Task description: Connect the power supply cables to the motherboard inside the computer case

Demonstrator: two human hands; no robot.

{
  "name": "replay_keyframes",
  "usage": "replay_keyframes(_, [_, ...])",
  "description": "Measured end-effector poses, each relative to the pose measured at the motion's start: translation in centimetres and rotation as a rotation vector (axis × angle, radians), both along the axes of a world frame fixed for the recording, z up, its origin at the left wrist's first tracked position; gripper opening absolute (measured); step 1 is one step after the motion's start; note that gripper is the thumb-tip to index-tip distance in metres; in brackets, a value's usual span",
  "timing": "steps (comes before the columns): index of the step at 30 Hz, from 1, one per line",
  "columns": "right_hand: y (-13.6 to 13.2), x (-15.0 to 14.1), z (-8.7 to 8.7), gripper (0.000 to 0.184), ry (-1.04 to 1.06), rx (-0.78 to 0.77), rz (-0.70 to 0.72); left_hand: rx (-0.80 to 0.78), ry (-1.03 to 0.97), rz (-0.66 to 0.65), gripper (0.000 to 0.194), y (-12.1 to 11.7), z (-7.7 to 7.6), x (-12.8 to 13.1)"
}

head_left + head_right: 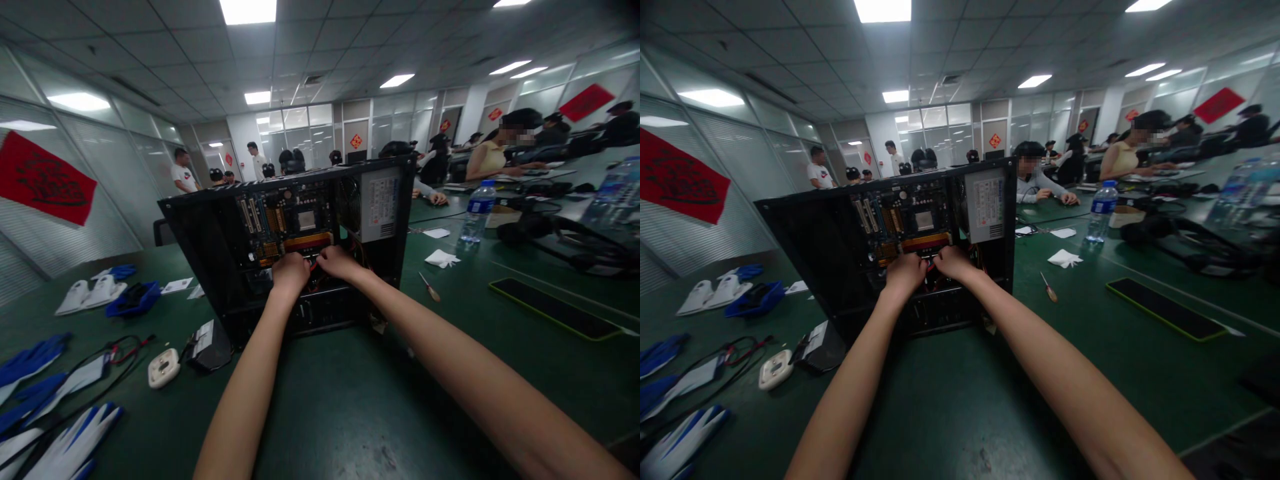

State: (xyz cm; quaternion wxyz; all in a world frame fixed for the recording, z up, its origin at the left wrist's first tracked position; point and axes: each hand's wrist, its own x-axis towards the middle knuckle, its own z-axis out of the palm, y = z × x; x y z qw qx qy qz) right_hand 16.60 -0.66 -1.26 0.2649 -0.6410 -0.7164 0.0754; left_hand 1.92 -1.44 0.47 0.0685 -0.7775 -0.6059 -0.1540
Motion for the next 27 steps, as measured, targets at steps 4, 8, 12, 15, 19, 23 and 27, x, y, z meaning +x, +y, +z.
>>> replay_keyframes(4, [-0.8, -0.2, 0.0, 0.032, 0.016, 0.057, 0.229, 0.04, 0.038, -0.013, 0.038, -0.9, 0.2, -0.3])
replay_keyframes(8, [-1.8, -0.2, 0.3, 0.033, -0.005, 0.07, 0.295, -0.031, 0.039, -0.036, 0.035, -1.3, 0.4, -0.3])
replay_keyframes(12, [-2.1, 0.1, 0.4, 0.034, -0.047, 0.052, 0.286, -0.055, -0.017, -0.109, 0.032, -1.0, 0.3, -0.3])
replay_keyframes(15, [-2.0, 0.2, 0.2, 0.034, -0.066, 0.05, 0.296, -0.044, -0.039, -0.21, 0.03, -0.5, 0.1, -0.4])
replay_keyframes(19, [-1.7, 0.4, -0.2, 0.031, -0.1, -0.058, 0.32, -0.032, -0.015, -0.254, 0.028, -0.2, 0.0, -0.5])
replay_keyframes(23, [-1.4, 0.5, -0.7, 0.029, -0.093, -0.151, 0.346, -0.035, -0.028, -0.269, 0.029, -0.1, 0.1, -0.5])
replay_keyframes(27, [-1.2, 0.6, -0.8, 0.027, -0.061, -0.165, 0.391, -0.031, -0.039, -0.279, 0.029, -0.1, 0.1, -0.5])
